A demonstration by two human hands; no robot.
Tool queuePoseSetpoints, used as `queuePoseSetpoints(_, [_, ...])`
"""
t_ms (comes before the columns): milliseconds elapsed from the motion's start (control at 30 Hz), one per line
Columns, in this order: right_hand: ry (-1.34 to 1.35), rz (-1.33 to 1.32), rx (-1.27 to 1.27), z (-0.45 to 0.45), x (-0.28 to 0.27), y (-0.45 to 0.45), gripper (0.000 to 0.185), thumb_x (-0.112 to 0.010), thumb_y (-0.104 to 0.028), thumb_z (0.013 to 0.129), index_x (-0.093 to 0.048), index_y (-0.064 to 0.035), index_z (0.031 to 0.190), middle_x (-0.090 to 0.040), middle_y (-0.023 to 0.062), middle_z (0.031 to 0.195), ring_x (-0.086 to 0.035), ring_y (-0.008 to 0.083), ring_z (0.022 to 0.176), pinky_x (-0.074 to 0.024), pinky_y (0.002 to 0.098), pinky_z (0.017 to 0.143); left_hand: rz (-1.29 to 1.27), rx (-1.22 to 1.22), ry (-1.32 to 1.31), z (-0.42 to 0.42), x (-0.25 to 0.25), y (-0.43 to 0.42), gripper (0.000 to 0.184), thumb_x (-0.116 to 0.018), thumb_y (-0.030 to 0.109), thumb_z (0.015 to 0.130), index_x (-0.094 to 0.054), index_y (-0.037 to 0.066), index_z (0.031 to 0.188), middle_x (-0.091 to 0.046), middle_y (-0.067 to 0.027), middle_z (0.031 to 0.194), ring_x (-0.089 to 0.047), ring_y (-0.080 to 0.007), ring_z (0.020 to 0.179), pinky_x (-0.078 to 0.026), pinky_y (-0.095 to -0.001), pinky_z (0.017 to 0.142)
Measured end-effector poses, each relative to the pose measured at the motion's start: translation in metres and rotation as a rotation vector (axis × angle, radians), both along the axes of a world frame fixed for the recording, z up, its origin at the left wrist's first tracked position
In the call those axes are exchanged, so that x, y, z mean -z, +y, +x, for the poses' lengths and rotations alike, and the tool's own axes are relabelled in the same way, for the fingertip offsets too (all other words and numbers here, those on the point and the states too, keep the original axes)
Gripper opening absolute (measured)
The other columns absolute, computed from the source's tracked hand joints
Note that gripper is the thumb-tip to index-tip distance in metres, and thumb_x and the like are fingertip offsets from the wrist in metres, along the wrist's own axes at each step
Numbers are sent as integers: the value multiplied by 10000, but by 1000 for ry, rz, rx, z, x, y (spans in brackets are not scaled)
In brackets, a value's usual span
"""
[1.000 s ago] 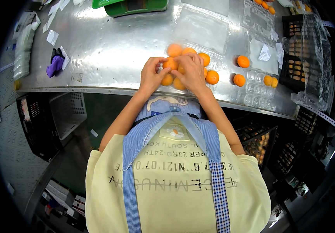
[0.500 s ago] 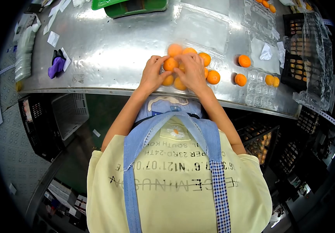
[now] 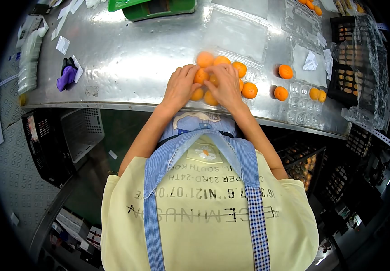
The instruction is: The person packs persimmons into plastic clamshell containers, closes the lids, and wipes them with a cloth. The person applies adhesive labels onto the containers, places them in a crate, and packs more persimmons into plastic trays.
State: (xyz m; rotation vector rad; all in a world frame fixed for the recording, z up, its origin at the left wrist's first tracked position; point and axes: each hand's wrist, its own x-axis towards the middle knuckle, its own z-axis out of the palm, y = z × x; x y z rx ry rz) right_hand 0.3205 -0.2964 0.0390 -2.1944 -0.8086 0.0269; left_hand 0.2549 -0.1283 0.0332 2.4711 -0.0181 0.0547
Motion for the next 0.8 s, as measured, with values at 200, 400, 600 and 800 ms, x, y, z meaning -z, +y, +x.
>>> queuePoseSetpoints(200, [17,75,61,3,4,-8,289,-716,-50,719,-655,-95,998,-639,79,990,-551,300,1005,-422,404,899,63,21,21,7,-8,-5,531,-761,130,724,-542,36,1199,-582,-124,1169,-556,-326,1024,-457,-404,892])
queuePoseSetpoints(400, [-32,136,228,21,-1,-50,209,-689,-19,777,-682,-74,978,-664,77,996,-564,268,1010,-452,359,890,130,105,1,11,-10,-1,538,-764,128,720,-537,44,1200,-581,-132,1127,-566,-326,1004,-457,-412,883])
queuePoseSetpoints(600, [-80,51,436,38,0,-117,157,-678,-61,807,-690,-81,961,-661,87,952,-557,281,992,-445,372,891,192,159,29,16,-12,-3,547,-760,117,720,-528,47,1211,-574,-138,1138,-566,-332,1003,-455,-413,887])
queuePoseSetpoints(800, [-37,4,671,37,-4,-173,160,-678,-90,835,-694,-78,994,-672,67,985,-565,257,993,-451,349,870,178,104,51,16,-13,-10,534,-759,95,713,-551,39,1201,-586,-147,1162,-565,-342,1028,-459,-416,901])
